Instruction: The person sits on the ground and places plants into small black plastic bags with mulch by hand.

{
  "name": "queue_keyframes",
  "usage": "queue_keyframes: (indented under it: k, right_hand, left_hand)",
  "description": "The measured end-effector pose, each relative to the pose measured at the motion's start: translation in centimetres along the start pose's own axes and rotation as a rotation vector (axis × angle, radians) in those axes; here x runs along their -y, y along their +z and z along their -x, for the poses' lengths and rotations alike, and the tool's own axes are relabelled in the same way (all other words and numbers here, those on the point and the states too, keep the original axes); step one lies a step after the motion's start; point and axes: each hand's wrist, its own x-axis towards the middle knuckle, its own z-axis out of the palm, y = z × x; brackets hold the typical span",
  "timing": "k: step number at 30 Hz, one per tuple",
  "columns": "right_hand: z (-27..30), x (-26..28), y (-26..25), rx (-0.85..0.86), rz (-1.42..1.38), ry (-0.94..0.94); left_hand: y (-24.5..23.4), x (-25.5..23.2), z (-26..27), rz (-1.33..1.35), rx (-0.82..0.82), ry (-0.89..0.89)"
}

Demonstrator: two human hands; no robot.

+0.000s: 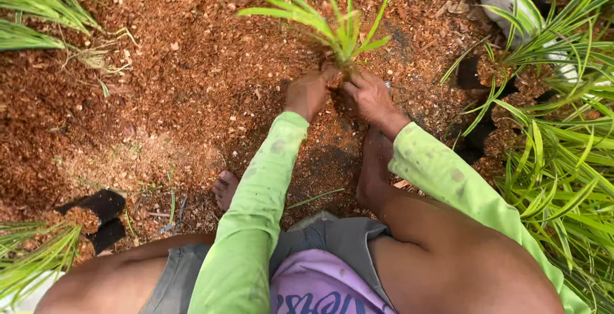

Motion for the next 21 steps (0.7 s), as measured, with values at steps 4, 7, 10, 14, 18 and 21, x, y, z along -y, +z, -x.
queue_keyframes:
  k: [4, 7, 10, 14, 18, 21]
  right_hand:
    - [1.4, -2.8, 1.5, 0.065, 0.228, -0.2]
    - [1.2, -1.5, -0.3, -0.025, 0.042, -0.143]
    - [0.6, -0.5, -1.3, 0.039, -0.031, -0.081]
    - [2.1, -2.5, 0.4, -0.001, -0.536, 0.481]
    - [-1.5, 4.4, -3.1, 0.161, -0.981, 0.998]
    - [-1.2, 1.8, 0.1, 0.129, -1.062, 0.988]
  left_hand:
    - [-0.6, -1.9, 0.4, -0.02, -0.073, -0.089]
    - [2.1, -3.3, -0.4, -0.156, -0.083, -0.045]
    - [0.0, -0.6, -0.8, 0.001, -0.141, -0.136]
    - [-6.4, 6.0, 6.6, 0.623, -0.434, -0.713]
    - [0.4, 12.6, 10.0, 0.313, -0.404, -1.003]
    - [-2.8, 14.2, 10.3, 0.837, -1.289, -0.688]
